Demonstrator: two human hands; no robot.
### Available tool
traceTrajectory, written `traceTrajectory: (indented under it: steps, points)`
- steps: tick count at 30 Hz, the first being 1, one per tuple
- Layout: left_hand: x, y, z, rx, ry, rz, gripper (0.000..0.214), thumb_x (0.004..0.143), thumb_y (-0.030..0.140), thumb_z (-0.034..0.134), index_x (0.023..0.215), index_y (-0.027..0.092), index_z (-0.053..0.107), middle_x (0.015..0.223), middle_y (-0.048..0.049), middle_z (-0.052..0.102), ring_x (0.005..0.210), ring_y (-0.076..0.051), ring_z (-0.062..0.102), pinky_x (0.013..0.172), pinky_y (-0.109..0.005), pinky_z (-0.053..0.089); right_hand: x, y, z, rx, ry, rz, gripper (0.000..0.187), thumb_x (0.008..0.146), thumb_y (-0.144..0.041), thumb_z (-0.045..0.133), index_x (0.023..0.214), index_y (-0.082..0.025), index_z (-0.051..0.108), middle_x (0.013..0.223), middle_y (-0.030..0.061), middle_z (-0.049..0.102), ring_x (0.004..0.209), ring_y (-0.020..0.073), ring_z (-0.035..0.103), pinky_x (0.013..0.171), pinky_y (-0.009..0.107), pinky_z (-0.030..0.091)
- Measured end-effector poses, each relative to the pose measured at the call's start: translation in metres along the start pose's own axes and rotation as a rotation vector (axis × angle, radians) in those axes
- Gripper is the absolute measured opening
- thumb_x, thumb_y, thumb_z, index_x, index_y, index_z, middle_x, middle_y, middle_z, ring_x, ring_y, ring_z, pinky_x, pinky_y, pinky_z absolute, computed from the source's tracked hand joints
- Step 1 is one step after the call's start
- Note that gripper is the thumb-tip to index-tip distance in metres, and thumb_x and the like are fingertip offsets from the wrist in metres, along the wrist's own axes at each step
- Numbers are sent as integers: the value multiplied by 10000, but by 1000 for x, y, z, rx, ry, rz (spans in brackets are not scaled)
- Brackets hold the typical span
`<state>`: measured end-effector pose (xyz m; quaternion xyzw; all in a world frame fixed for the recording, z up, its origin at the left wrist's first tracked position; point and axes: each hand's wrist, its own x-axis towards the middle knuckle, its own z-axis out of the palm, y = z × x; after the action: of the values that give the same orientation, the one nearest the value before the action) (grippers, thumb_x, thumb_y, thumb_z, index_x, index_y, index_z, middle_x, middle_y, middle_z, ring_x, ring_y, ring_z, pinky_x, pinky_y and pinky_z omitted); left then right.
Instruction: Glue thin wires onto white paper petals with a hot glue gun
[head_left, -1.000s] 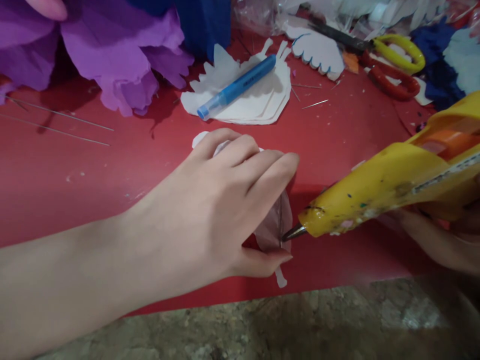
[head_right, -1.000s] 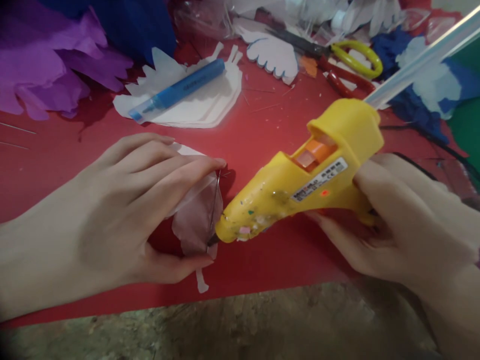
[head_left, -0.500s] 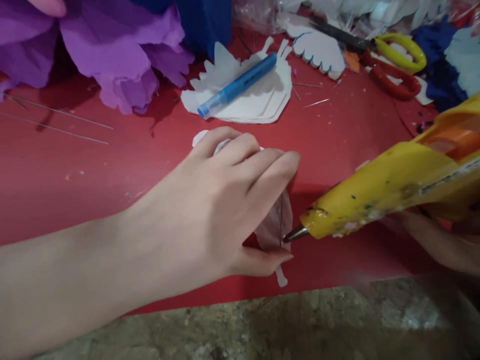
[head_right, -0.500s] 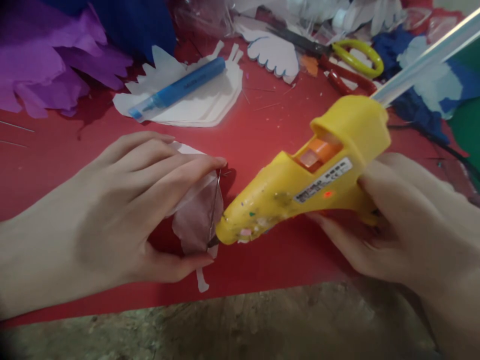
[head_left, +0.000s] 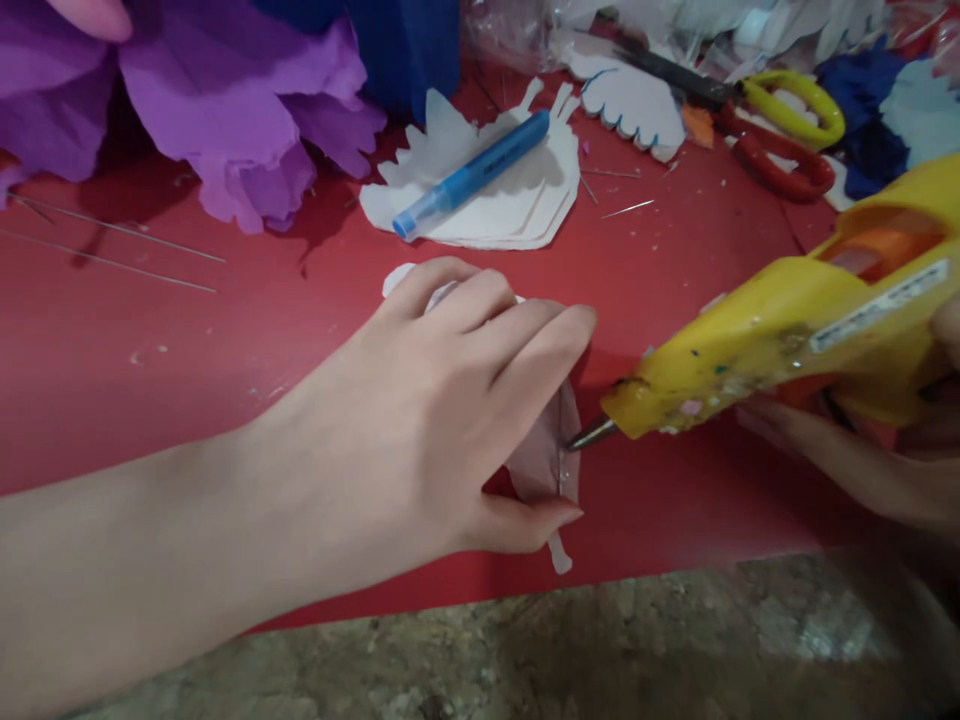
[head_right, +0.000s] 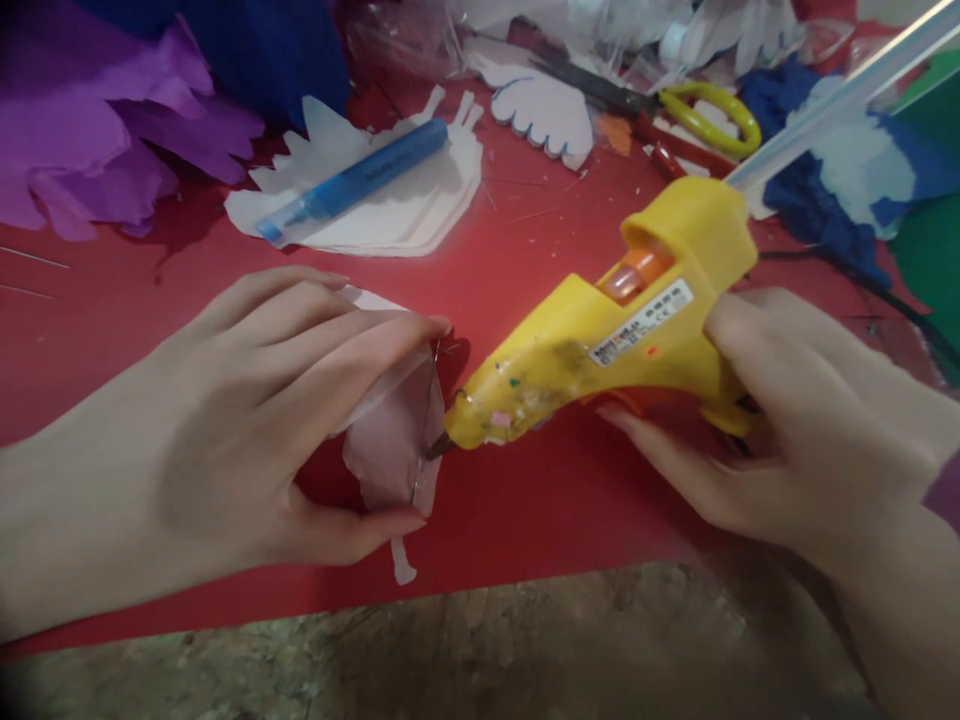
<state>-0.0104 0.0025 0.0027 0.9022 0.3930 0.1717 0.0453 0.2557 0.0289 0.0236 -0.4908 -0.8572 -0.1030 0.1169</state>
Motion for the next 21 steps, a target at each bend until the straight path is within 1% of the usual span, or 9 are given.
traceTrajectory:
  steps: [2,3,6,8,11,14,16,19,21]
  points:
    - [0,0,0,0,-3,-4,484,745,548,415,1011,158,526,820,-24,566,794,-229,534,794,-395,403,4,-5,0,9,50,-107,407,737,-556,509,618,-219,312,560,-12,307,499,110,315,433,280,209]
    - [-1,0,0,6,1,-2,486,750,546,408,1015,155,524,821,-24,559,796,-227,531,792,-393,401,6,-8,0,3,71,-134,389,752,-518,515,622,-217,305,564,-17,289,498,105,299,436,275,189]
    - [-1,0,1,18,11,14,489,761,534,401,1017,135,520,814,-24,546,786,-221,522,782,-390,402,10,-13,-1,-29,87,-108,352,763,-493,518,654,-211,338,592,-14,299,515,104,296,447,269,202]
    - [-1,0,0,18,23,26,488,750,528,431,1005,123,524,806,-29,552,770,-223,516,769,-390,404,12,-16,-1,-48,72,-63,355,757,-523,510,681,-209,363,602,-9,318,523,108,299,453,268,231]
    - [0,0,-1,4,31,25,452,743,484,470,995,114,530,824,-47,574,766,-234,518,760,-391,400,12,-16,-1,-85,67,-18,409,745,-595,470,663,-214,347,582,-8,319,512,111,299,449,268,237]
    - [0,1,-1,-23,25,12,445,737,468,501,1001,112,532,847,-61,592,791,-247,529,780,-391,390,9,-11,-1,-145,103,-26,486,723,-650,455,603,-220,263,553,-7,333,497,114,329,435,264,225]
    - [0,1,-2,-34,20,8,488,723,488,524,1032,110,524,876,-67,605,818,-256,535,802,-394,384,6,-5,-2,-184,137,-57,522,715,-653,469,573,-216,220,540,-1,367,496,118,373,423,263,221]
    - [-1,0,-1,-56,21,14,588,702,506,558,1115,92,493,949,-92,612,872,-272,539,853,-409,368,3,-1,-5,-198,149,-100,482,725,-611,488,551,-217,271,531,12,426,511,131,444,407,266,249]
    - [-2,0,-1,-65,17,24,632,700,495,573,1150,62,473,989,-118,606,914,-287,534,885,-423,359,5,-1,-7,-168,188,-80,440,714,-593,514,573,-217,334,546,20,472,511,134,470,399,265,275]
